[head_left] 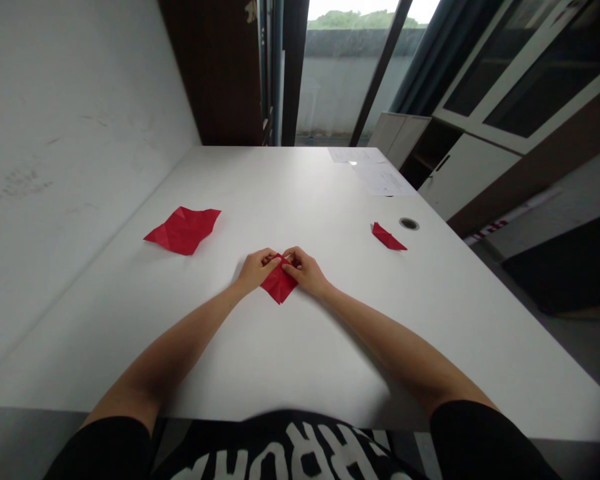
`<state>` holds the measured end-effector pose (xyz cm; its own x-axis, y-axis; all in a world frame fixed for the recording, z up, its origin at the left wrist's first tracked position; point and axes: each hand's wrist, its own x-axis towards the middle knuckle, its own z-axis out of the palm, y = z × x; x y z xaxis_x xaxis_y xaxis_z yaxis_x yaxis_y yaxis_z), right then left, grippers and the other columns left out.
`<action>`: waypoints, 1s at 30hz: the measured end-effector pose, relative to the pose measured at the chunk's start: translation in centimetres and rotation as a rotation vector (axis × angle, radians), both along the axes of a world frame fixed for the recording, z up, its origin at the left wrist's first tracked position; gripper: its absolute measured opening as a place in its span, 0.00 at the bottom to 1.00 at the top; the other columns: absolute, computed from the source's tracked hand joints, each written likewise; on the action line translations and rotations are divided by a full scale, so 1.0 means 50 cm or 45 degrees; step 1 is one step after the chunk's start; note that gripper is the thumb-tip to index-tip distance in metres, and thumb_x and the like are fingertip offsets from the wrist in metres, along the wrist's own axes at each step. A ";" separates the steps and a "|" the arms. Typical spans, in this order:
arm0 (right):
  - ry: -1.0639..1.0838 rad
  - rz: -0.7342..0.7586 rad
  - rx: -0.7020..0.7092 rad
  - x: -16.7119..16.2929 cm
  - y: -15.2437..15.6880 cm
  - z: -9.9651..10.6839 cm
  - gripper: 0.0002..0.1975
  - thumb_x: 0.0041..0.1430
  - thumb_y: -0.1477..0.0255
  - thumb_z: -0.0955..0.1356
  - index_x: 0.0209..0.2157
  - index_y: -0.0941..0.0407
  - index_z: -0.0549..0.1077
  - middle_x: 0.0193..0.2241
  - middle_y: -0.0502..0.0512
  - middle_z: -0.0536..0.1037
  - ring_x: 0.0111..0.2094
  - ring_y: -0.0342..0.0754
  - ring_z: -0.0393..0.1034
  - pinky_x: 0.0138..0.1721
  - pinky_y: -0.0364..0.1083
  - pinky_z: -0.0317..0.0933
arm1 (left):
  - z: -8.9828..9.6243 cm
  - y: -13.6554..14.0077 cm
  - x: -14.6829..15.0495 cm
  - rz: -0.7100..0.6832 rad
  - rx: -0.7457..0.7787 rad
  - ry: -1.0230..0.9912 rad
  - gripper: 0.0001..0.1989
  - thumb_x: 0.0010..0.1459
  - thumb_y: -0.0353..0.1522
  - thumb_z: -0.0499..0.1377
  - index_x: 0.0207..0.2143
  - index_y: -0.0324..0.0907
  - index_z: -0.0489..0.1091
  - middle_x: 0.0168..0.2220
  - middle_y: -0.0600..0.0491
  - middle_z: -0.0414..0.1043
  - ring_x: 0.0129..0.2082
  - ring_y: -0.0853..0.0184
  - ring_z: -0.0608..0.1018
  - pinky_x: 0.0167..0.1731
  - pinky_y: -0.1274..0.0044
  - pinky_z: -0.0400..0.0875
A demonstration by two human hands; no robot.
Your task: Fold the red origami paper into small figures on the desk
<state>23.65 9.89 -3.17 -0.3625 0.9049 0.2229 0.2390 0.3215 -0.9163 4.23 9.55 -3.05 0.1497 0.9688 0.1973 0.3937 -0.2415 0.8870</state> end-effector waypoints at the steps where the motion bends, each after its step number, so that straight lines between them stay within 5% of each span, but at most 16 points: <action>1: 0.012 0.014 -0.007 0.000 -0.001 -0.001 0.12 0.59 0.66 0.67 0.44 0.52 0.69 0.30 0.46 0.72 0.30 0.44 0.66 0.34 0.43 0.61 | 0.000 0.000 0.000 0.009 -0.003 -0.024 0.09 0.60 0.38 0.59 0.34 0.42 0.74 0.27 0.57 0.73 0.27 0.70 0.72 0.29 0.79 0.65; 13: 0.096 -0.043 -0.133 0.004 0.014 -0.010 0.15 0.58 0.57 0.69 0.31 0.55 0.70 0.24 0.46 0.70 0.27 0.43 0.61 0.29 0.43 0.55 | -0.011 0.017 -0.003 0.110 -0.119 -0.606 0.09 0.58 0.39 0.61 0.32 0.42 0.68 0.26 0.58 0.68 0.25 0.72 0.69 0.27 0.80 0.62; 25: 0.207 -0.091 -0.234 0.006 0.019 -0.012 0.20 0.55 0.52 0.71 0.30 0.55 0.70 0.23 0.46 0.71 0.25 0.43 0.60 0.27 0.43 0.54 | -0.009 0.017 -0.010 0.046 -0.016 -0.428 0.13 0.60 0.41 0.61 0.29 0.41 0.68 0.27 0.57 0.67 0.28 0.71 0.69 0.31 0.79 0.64; 30: 0.322 -0.197 -0.261 0.008 0.027 -0.011 0.24 0.59 0.48 0.67 0.24 0.54 0.65 0.21 0.45 0.63 0.24 0.42 0.54 0.25 0.43 0.49 | -0.015 0.023 -0.015 0.098 0.004 -0.359 0.13 0.59 0.41 0.62 0.29 0.40 0.72 0.26 0.56 0.70 0.28 0.70 0.70 0.32 0.78 0.64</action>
